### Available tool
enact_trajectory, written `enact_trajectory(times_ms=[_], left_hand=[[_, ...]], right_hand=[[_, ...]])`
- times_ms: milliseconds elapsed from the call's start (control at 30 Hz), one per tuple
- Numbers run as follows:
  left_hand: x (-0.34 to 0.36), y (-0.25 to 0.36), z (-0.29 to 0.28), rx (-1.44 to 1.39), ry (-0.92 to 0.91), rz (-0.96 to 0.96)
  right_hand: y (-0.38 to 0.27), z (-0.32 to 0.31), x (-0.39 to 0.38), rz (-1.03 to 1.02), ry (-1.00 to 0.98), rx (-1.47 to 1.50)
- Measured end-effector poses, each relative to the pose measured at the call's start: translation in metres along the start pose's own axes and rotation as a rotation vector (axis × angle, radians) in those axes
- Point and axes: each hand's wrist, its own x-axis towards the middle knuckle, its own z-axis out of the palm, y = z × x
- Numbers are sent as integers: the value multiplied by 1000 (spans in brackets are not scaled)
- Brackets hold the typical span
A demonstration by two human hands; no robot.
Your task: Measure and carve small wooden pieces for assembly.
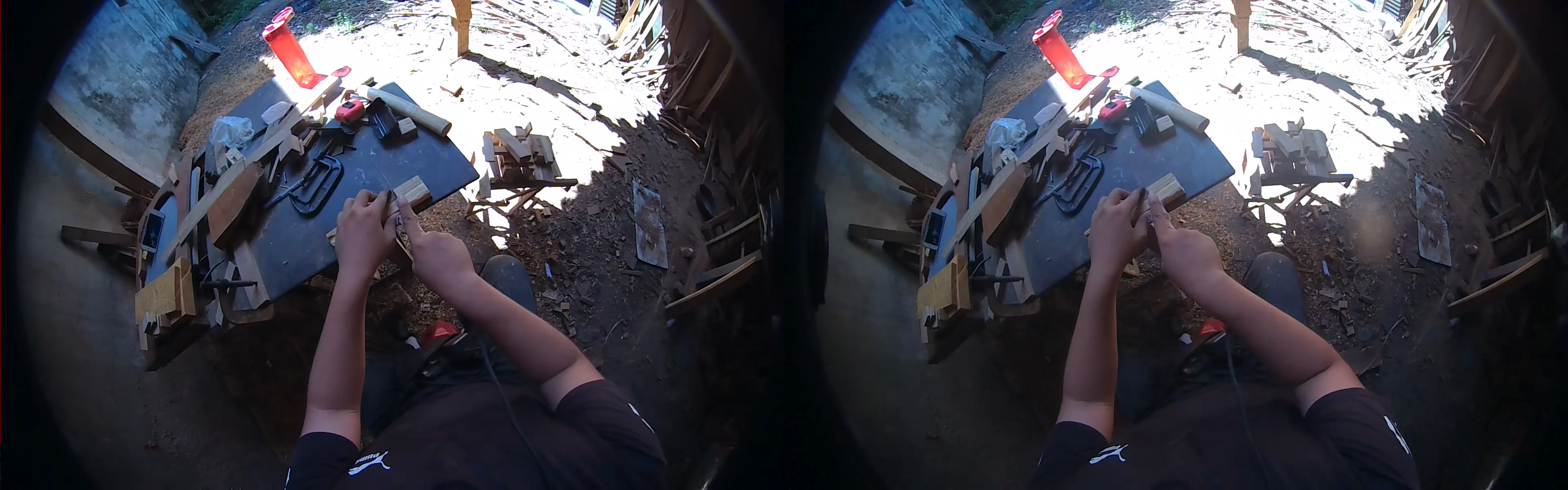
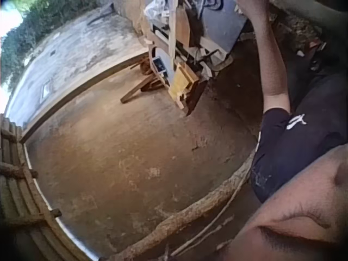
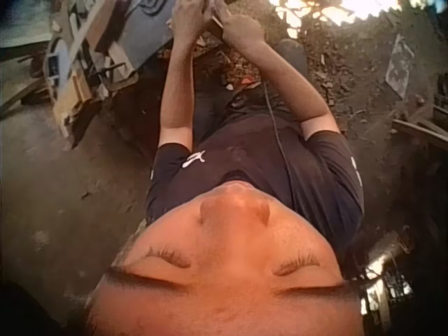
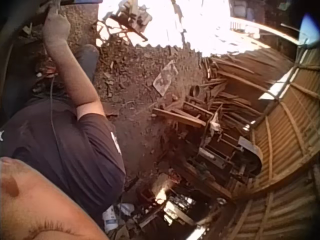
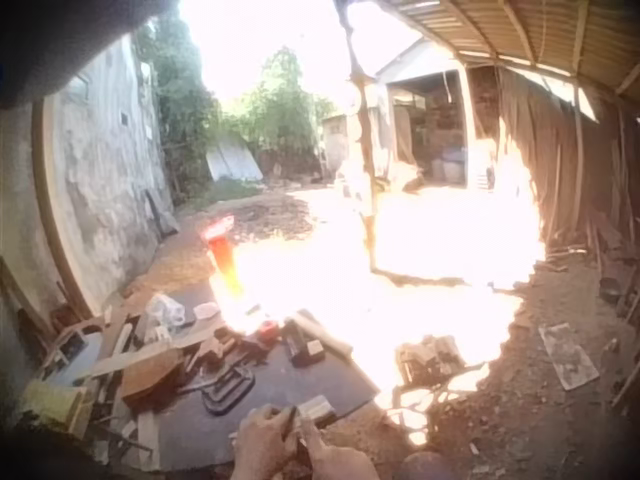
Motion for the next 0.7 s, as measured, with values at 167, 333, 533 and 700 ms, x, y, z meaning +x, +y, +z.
enact_trajectory(times_ms=[167, 333, 533, 700], left_hand=[[-1, 3, -4, 5, -7, -21], [0, 2, -5, -21, -12, -2], [-1, -1, 4, 35, 25, -4], [-4, 0, 1, 16, 7, -3]], right_hand=[[14, 11, -64, 11, -47, 39], [15, 5, -56, 24, -105, 56], [14, 19, -8, -40, 133, 18], [24, 33, -66, -26, 49, 84]])
